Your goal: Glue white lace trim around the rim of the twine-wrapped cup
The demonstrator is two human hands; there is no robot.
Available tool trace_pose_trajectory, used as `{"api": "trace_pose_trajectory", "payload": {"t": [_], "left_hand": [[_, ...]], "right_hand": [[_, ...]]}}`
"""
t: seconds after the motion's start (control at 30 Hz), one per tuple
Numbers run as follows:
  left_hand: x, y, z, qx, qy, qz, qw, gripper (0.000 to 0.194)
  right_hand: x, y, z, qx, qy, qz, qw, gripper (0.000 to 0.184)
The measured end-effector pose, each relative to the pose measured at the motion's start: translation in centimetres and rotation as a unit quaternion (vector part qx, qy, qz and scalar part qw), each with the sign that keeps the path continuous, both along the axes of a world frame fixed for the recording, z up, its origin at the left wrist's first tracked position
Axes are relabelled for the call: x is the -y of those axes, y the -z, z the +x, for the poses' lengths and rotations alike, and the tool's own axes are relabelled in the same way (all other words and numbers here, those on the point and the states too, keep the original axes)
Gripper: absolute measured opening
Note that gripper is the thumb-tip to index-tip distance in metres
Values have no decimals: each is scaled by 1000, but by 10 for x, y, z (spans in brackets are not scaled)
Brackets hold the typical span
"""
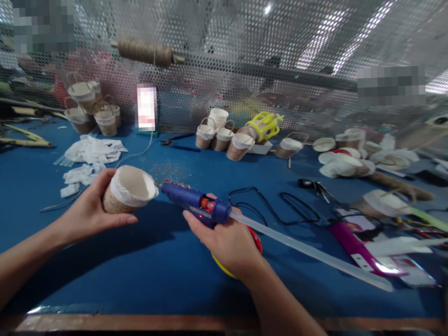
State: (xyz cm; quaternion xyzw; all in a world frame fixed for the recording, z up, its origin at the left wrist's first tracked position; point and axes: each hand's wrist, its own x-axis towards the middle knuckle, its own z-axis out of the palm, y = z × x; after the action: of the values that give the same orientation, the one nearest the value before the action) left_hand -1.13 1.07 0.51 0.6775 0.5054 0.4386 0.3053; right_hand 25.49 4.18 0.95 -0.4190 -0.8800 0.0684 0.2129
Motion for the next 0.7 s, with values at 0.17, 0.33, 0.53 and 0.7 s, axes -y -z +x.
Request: {"api": "trace_pose_trajectory", "payload": {"t": [0.17,0.33,0.53,0.7], "left_hand": [[0,2,-2,-22,-6,18,1000,59],[-2,3,-3,-30,-20,31,999,60],[-2,3,-3,-30,-30,43,998,59],[-3,0,-3,-43,-43,43,997,59]], "right_hand": [[1,-3,0,12,-19,35,999,25],[2,-1,0,-7,-18,49,999,24],[3,2,-2,5,-17,91,996,24],[2,-2,-1,-6,-18,86,996,21]]}}
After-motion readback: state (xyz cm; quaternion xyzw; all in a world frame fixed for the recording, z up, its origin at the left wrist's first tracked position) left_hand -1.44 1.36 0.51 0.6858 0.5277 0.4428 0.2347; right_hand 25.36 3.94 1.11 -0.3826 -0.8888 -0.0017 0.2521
